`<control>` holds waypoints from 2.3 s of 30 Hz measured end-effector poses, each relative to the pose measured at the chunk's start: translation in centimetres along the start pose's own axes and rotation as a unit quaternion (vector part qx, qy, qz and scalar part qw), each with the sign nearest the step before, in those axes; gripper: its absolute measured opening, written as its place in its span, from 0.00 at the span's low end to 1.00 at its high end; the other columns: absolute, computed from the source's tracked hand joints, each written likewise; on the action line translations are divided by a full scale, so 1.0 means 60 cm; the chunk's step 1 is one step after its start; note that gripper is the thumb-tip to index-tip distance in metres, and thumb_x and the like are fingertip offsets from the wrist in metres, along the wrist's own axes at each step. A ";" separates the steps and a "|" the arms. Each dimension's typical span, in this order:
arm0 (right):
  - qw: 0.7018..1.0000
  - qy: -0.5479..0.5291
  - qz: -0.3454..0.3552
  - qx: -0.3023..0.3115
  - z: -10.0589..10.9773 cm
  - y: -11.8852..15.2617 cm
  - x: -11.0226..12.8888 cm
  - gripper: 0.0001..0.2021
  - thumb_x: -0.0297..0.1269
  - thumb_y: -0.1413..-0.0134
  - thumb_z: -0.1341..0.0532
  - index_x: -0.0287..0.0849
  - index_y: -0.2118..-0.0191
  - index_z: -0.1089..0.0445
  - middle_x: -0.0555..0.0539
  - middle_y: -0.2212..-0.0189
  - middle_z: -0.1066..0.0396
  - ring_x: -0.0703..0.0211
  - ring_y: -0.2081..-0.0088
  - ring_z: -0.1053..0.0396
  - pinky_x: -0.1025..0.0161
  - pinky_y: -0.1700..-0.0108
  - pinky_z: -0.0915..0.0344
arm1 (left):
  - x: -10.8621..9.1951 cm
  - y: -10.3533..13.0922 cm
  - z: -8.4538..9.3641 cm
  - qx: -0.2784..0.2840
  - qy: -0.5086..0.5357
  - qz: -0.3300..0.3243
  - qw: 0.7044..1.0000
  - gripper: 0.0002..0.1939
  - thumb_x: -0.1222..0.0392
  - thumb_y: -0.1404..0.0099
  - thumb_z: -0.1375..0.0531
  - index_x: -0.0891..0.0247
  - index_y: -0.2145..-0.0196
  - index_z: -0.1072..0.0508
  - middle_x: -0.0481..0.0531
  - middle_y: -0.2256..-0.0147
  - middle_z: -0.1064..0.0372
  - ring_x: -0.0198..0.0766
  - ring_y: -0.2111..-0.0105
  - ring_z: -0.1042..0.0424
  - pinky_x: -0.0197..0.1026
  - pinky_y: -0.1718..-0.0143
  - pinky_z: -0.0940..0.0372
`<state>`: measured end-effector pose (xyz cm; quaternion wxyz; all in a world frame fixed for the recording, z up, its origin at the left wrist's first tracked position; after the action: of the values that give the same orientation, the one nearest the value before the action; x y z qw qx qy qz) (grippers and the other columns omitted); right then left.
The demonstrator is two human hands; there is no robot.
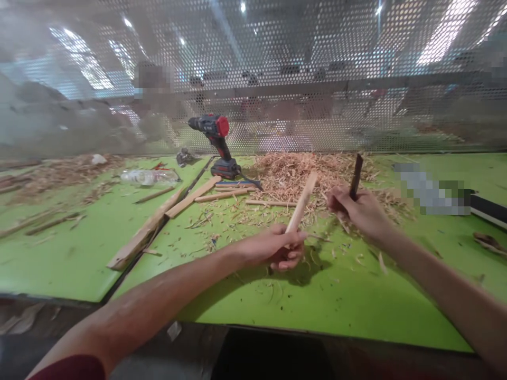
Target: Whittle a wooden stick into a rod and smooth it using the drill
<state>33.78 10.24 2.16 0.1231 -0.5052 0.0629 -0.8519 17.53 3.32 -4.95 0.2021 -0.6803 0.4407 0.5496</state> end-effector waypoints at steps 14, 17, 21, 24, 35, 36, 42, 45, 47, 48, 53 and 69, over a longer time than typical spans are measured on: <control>0.967 0.127 0.060 0.210 -0.115 0.049 0.009 0.27 0.58 0.28 0.49 0.48 0.37 0.28 0.39 0.59 0.24 0.45 0.62 0.25 0.43 0.58 0.23 | -0.007 -0.011 0.025 -0.022 0.051 -0.086 0.995 0.28 0.41 0.28 0.39 0.60 0.78 0.42 0.37 0.87 0.50 0.23 0.91 0.52 0.28 0.90 0.54; 0.967 0.142 0.116 0.179 -0.106 0.041 0.015 0.26 0.54 0.25 0.53 0.51 0.39 0.25 0.39 0.54 0.22 0.42 0.54 0.24 0.38 0.50 0.24 | -0.014 -0.006 0.030 -0.039 0.060 -0.100 0.992 0.26 0.44 0.28 0.38 0.60 0.76 0.41 0.36 0.85 0.49 0.23 0.90 0.50 0.28 0.89 0.54; 0.955 0.185 0.175 0.153 -0.103 0.041 0.013 0.23 0.48 0.24 0.52 0.55 0.39 0.24 0.41 0.50 0.21 0.41 0.48 0.23 0.35 0.46 0.25 | -0.024 -0.001 0.028 -0.054 0.061 -0.103 0.991 0.21 0.48 0.27 0.38 0.61 0.73 0.39 0.36 0.84 0.50 0.22 0.88 0.50 0.29 0.86 0.55; 0.943 0.231 0.207 0.123 -0.095 0.042 0.007 0.22 0.42 0.25 0.51 0.57 0.37 0.26 0.42 0.51 0.20 0.43 0.54 0.21 0.40 0.54 0.22 | -0.026 -0.001 0.030 -0.078 0.065 -0.113 0.988 0.16 0.52 0.27 0.38 0.61 0.68 0.37 0.36 0.82 0.48 0.22 0.87 0.50 0.29 0.84 0.55; 0.917 0.316 0.236 0.065 -0.073 0.040 0.022 0.22 0.36 0.28 0.51 0.51 0.41 0.24 0.40 0.55 0.20 0.51 0.67 0.28 0.57 0.74 0.34 | -0.024 0.001 0.026 -0.098 -0.027 -0.114 0.988 0.21 0.45 0.24 0.44 0.59 0.71 0.44 0.36 0.82 0.49 0.25 0.86 0.44 0.32 0.84 0.53; 0.918 0.312 0.235 0.060 -0.070 0.039 0.024 0.21 0.36 0.29 0.51 0.52 0.42 0.23 0.41 0.56 0.20 0.51 0.68 0.28 0.57 0.74 0.34 | -0.025 0.001 0.024 -0.091 -0.031 -0.114 0.989 0.21 0.45 0.24 0.45 0.59 0.70 0.44 0.36 0.82 0.49 0.25 0.87 0.43 0.32 0.84 0.52; 0.934 0.276 0.222 0.045 -0.057 0.030 0.024 0.19 0.39 0.31 0.49 0.56 0.50 0.21 0.43 0.61 0.20 0.52 0.69 0.29 0.58 0.74 0.35 | -0.031 0.003 0.015 -0.080 -0.054 -0.115 0.989 0.20 0.47 0.25 0.43 0.58 0.71 0.44 0.35 0.84 0.49 0.25 0.88 0.43 0.32 0.84 0.51; 0.937 0.261 0.227 0.041 -0.053 0.028 0.028 0.17 0.40 0.32 0.48 0.55 0.53 0.20 0.42 0.63 0.21 0.52 0.70 0.31 0.58 0.75 0.38 | -0.033 0.005 0.013 -0.079 -0.057 -0.115 0.989 0.20 0.47 0.25 0.43 0.58 0.71 0.44 0.35 0.84 0.50 0.25 0.88 0.43 0.32 0.84 0.51; 0.935 0.265 0.231 0.038 -0.051 0.027 0.031 0.17 0.40 0.31 0.48 0.55 0.53 0.20 0.42 0.65 0.23 0.52 0.72 0.33 0.59 0.76 0.40 | -0.033 0.005 0.012 -0.079 -0.055 -0.116 0.989 0.20 0.48 0.25 0.43 0.58 0.71 0.44 0.35 0.84 0.50 0.25 0.88 0.44 0.32 0.85 0.51; 0.933 0.271 0.232 0.038 -0.051 0.026 0.032 0.18 0.40 0.31 0.49 0.54 0.53 0.20 0.42 0.66 0.23 0.53 0.73 0.34 0.59 0.76 0.41 | -0.033 0.005 0.013 -0.079 -0.054 -0.117 0.988 0.20 0.48 0.25 0.43 0.58 0.71 0.44 0.35 0.84 0.51 0.25 0.89 0.44 0.32 0.85 0.52; 0.933 0.281 0.225 0.032 -0.045 0.021 0.028 0.18 0.42 0.31 0.49 0.52 0.53 0.20 0.42 0.69 0.24 0.54 0.73 0.37 0.60 0.76 0.44 | -0.028 0.003 0.013 -0.084 -0.061 -0.108 0.989 0.21 0.46 0.25 0.44 0.58 0.71 0.44 0.35 0.84 0.51 0.26 0.89 0.45 0.32 0.86 0.54; 0.882 0.404 0.175 -0.166 0.104 -0.030 0.005 0.25 0.41 0.26 0.54 0.33 0.45 0.24 0.33 0.59 0.22 0.54 0.71 0.34 0.58 0.73 0.46 | 0.027 0.011 -0.039 0.032 -0.106 0.029 0.993 0.29 0.43 0.23 0.49 0.58 0.80 0.44 0.40 0.86 0.49 0.27 0.88 0.44 0.35 0.84 0.51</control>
<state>38.86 12.00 5.83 0.1486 -0.1109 0.3354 -0.9236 18.35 0.54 -5.59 0.2534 -0.5985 0.4533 0.6101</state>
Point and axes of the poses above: each hand's wrist, its own y-axis away from the middle knuckle, its own z-axis out of the back of the hand, x = y × z, the point moved 9 cm from there along -y, towards the middle knuckle
